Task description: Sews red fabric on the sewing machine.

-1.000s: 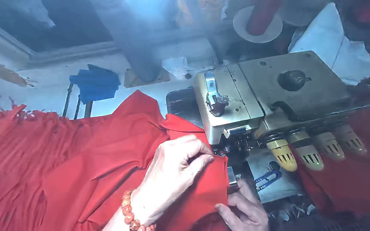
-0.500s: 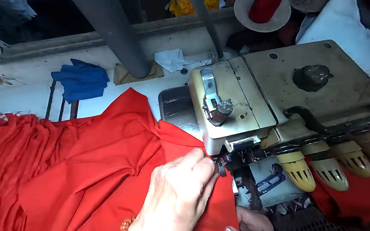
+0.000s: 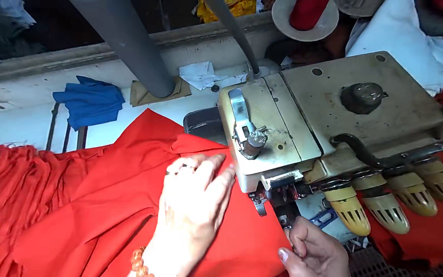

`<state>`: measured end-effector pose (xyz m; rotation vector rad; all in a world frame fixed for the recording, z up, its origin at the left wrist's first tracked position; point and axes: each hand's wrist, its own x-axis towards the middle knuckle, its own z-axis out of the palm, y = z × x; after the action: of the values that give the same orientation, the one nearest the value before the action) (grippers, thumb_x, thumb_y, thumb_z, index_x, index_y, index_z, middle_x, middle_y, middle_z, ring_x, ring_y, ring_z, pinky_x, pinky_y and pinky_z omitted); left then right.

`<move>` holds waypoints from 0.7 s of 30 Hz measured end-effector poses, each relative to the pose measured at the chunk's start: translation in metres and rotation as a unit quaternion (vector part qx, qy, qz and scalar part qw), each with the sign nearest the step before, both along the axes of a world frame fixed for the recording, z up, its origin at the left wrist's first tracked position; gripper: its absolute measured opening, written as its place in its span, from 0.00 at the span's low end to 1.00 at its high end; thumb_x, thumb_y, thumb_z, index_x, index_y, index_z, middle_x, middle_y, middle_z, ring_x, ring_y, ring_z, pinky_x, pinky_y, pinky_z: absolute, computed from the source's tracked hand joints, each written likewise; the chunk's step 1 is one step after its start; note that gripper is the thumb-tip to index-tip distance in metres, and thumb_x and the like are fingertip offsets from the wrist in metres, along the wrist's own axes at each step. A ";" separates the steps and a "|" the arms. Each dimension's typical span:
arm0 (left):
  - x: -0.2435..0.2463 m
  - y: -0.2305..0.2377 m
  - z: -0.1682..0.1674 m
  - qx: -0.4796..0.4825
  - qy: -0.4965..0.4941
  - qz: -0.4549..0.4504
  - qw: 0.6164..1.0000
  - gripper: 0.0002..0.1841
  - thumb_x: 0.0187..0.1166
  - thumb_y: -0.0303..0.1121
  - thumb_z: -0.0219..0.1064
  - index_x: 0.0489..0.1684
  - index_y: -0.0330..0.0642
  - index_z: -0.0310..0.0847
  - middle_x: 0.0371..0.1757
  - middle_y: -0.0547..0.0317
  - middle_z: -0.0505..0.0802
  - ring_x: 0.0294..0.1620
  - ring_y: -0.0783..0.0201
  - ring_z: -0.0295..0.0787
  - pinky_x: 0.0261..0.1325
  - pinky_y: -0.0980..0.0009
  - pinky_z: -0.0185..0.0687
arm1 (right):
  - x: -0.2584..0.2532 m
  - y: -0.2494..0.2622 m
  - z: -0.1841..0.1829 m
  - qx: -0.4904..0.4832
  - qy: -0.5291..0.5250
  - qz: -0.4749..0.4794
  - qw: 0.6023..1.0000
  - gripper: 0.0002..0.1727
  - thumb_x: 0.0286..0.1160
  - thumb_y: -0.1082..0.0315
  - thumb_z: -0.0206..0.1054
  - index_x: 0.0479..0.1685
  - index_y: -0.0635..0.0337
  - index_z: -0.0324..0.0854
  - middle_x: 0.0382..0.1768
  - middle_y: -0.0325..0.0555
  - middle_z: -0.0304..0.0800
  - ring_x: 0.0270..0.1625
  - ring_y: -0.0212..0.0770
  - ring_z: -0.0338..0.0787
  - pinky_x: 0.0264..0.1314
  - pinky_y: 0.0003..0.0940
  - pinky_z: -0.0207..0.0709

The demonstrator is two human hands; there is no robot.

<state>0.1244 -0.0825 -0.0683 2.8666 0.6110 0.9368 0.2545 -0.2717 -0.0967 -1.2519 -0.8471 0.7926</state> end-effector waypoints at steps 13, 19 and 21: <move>-0.003 0.043 0.001 -0.005 -0.054 0.096 0.994 0.12 0.85 0.29 0.61 0.54 0.38 0.92 0.54 0.46 0.94 0.58 0.48 0.87 0.63 0.53 0.74 | -0.001 0.005 0.006 -0.028 -0.067 -0.037 0.997 0.13 0.61 0.78 0.68 0.26 0.48 0.71 0.20 0.22 0.74 0.22 0.10 0.70 0.23 0.06 0.63; -0.099 -0.013 0.037 -0.178 0.030 0.290 0.940 0.13 0.83 0.29 0.63 0.45 0.27 0.91 0.36 0.42 0.95 0.34 0.57 0.91 0.43 0.59 0.86 | -0.006 0.007 0.016 -0.065 -0.063 -0.065 0.994 0.13 0.62 0.77 0.68 0.21 0.48 0.72 0.21 0.21 0.77 0.22 0.11 0.72 0.23 0.08 0.67; -0.130 -0.033 0.028 -0.247 0.101 0.321 0.909 0.14 0.81 0.31 0.64 0.47 0.30 0.94 0.43 0.39 0.97 0.44 0.43 0.96 0.51 0.40 0.86 | -0.004 0.006 0.010 -0.046 -0.060 -0.059 0.995 0.13 0.61 0.76 0.69 0.21 0.46 0.73 0.18 0.20 0.74 0.20 0.12 0.71 0.21 0.08 0.66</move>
<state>-0.0059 -0.1155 -0.0401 2.3240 1.6101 0.4141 0.2504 -0.2653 -0.0866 -1.4301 -0.8322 0.6733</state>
